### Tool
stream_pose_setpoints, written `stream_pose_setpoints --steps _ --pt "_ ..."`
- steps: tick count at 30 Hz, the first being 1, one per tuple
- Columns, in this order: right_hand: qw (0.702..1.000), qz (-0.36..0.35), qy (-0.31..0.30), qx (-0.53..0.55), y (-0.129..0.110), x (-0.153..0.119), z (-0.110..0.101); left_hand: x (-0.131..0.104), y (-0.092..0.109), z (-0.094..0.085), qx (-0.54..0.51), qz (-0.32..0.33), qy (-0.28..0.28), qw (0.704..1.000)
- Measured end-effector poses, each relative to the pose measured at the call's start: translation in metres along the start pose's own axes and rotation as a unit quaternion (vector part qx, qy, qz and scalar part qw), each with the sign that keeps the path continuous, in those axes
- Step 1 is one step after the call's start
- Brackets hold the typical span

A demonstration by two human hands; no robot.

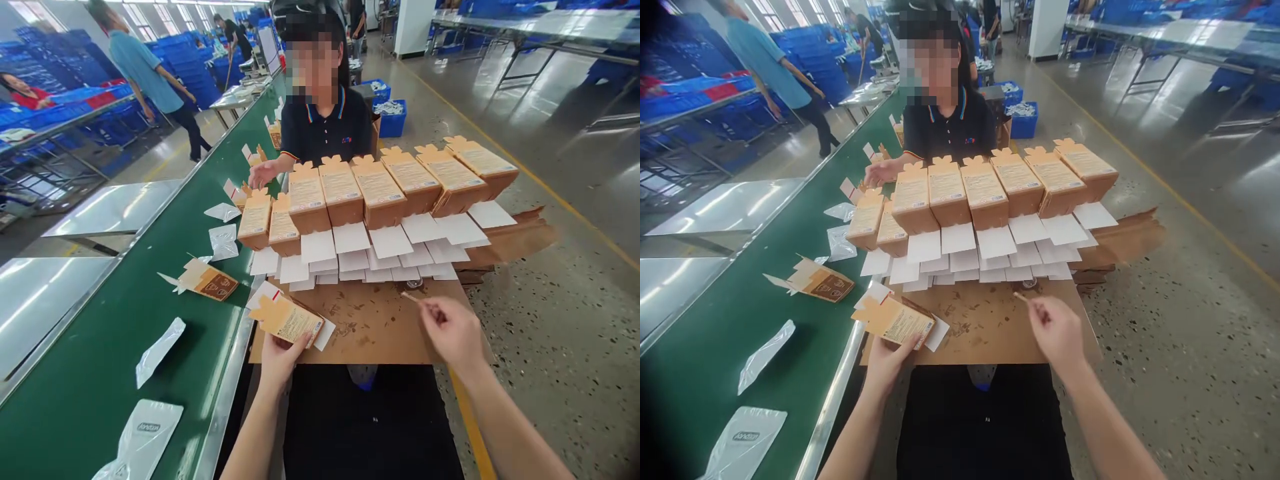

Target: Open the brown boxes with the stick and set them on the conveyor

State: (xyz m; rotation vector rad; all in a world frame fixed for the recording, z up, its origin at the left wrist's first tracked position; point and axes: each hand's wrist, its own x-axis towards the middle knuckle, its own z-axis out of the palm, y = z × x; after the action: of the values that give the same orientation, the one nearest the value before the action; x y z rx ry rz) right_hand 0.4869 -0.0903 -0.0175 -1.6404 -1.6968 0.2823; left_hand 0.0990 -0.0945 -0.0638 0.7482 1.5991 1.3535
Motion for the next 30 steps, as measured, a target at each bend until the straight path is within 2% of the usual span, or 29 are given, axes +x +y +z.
stream_pose_setpoints --steps 1,3,5,7,10,12,16,20,23,30 --pt "0.999 -0.016 0.005 0.052 -0.013 -0.016 0.014 0.002 -0.003 -0.001 0.000 0.004 0.003 1.000" --pt "0.990 -0.053 -0.037 0.127 -0.042 -0.043 0.050 0.005 -0.006 -0.003 0.003 0.009 0.003 1.000" --pt "0.983 -0.077 -0.071 0.153 -0.068 -0.058 0.090 0.006 -0.007 -0.004 0.012 0.008 -0.003 1.000" --pt "0.980 -0.089 -0.084 0.156 -0.085 -0.063 0.120 0.006 -0.004 -0.004 0.026 0.008 -0.017 0.999" --pt "0.978 -0.105 -0.093 0.153 -0.092 -0.060 0.141 0.001 0.002 -0.002 0.031 0.018 -0.030 0.999" --pt "0.978 -0.110 -0.092 0.152 -0.088 -0.056 0.141 -0.002 0.004 -0.001 0.028 0.022 -0.035 0.999" --pt "0.982 -0.094 -0.063 0.154 -0.077 -0.054 0.130 -0.006 -0.003 0.000 0.058 0.036 -0.028 0.997" --pt "0.984 -0.070 -0.028 0.159 -0.068 -0.060 0.113 -0.011 -0.010 0.001 0.144 0.103 -0.009 0.984" --pt "0.985 -0.054 -0.007 0.162 -0.062 -0.066 0.099 -0.019 -0.007 0.004 0.196 0.138 0.016 0.971" --pt "0.983 -0.026 0.015 0.183 -0.062 -0.075 0.078 -0.028 -0.001 0.017 0.231 0.128 0.037 0.964"
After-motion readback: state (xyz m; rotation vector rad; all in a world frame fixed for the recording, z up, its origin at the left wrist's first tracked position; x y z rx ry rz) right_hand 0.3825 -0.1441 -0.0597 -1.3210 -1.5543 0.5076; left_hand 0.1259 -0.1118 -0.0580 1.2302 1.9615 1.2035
